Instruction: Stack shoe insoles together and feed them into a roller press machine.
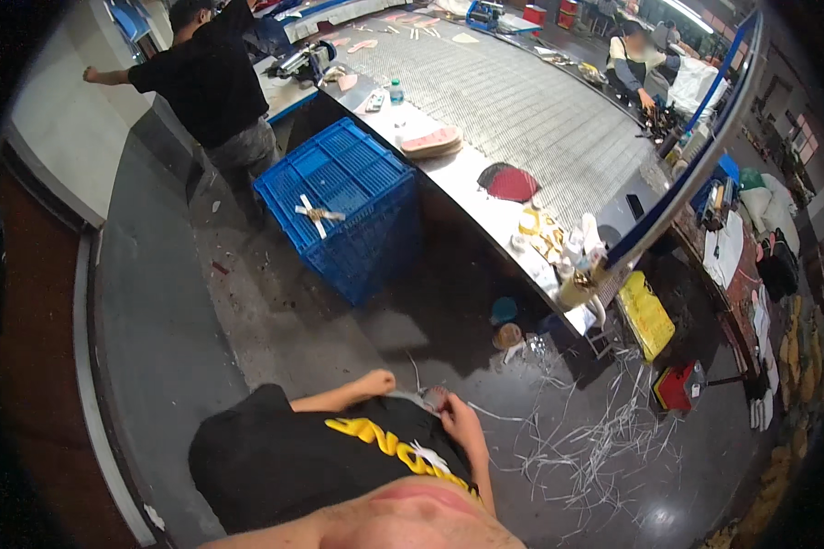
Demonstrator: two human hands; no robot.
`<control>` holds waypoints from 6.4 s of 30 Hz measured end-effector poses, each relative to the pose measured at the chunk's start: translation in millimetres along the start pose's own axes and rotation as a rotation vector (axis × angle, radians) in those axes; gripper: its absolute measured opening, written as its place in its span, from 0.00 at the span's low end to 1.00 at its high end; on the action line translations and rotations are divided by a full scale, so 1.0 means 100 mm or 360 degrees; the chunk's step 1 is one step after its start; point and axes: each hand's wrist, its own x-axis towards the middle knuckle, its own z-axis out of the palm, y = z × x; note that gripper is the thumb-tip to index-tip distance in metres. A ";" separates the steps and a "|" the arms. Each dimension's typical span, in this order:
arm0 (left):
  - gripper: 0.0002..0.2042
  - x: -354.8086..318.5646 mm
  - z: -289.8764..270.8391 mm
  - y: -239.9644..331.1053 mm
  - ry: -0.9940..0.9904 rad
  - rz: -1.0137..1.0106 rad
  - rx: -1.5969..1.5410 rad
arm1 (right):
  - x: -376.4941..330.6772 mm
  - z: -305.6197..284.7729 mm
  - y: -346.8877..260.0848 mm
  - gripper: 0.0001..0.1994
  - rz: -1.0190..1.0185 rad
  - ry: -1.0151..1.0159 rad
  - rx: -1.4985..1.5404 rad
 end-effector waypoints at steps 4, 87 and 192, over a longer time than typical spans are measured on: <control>0.13 0.22 0.11 -0.42 -0.0352 -0.0165 0.0228 | -0.12 -0.10 0.00 0.06 0.0253 0.0100 0.0071; 0.13 0.97 2.72 5.78 -0.1214 0.0694 -0.1834 | -1.85 -4.53 1.33 0.05 0.0037 0.0056 0.0990; 0.31 1.25 3.91 7.99 -0.0709 0.1396 0.0253 | -3.61 -6.13 2.24 0.06 0.0012 -0.0064 0.1153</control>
